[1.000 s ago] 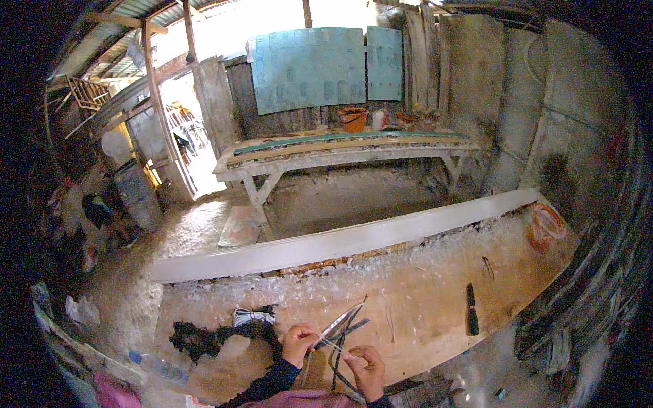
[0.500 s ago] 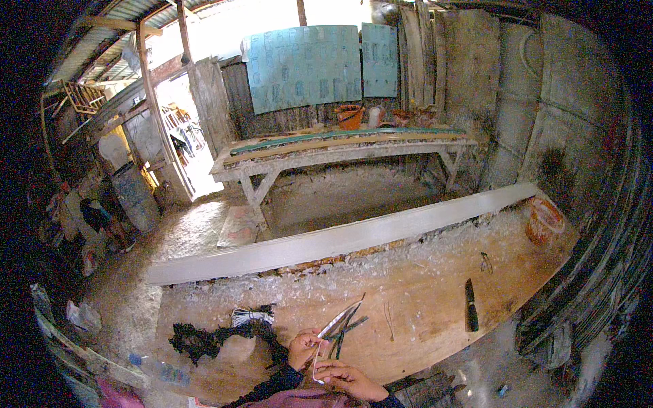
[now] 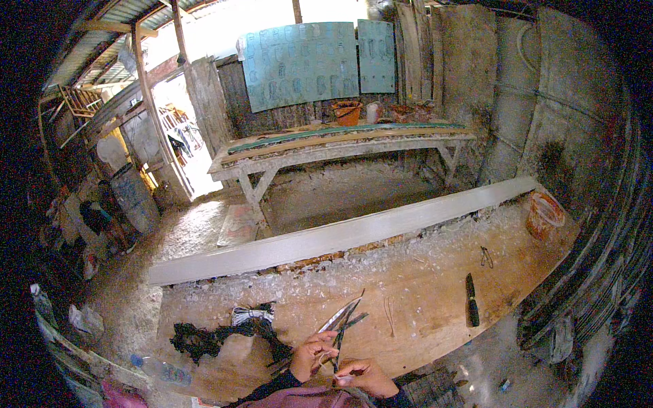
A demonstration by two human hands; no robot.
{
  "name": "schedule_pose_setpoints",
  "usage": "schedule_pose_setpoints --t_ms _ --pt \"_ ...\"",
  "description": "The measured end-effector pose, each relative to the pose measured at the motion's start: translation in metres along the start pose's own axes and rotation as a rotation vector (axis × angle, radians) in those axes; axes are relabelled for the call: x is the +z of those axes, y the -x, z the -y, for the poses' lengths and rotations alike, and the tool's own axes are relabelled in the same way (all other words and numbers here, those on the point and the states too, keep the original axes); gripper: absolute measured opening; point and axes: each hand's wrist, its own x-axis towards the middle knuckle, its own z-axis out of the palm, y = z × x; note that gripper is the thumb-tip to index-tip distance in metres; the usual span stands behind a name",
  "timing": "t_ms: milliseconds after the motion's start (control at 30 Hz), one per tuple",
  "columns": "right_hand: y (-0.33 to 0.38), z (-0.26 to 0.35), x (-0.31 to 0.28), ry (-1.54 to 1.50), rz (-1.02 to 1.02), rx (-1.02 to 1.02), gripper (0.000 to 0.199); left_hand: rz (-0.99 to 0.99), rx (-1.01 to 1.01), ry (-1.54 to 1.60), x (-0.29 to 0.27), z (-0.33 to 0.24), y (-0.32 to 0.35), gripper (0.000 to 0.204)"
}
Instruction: The person strips insulation from several black cables and twists the exposed strands. A coworker wipes a long white panel on a nearby workbench. The person continues handling the cables throughout the clip.
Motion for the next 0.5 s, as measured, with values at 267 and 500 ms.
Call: schedule_pose_setpoints --t_ms 267,500 --pt "0.005 -0.006 -0.007 -0.239 -0.07 0.09 0.014 0.164 -0.072 0.041 -0.002 -0.012 0.004 0.013" --pt "-0.007 0.003 -0.001 -0.604 -0.397 -0.205 0.015 0.058 -0.401 0.711 -0.007 -0.001 0.007 0.01"
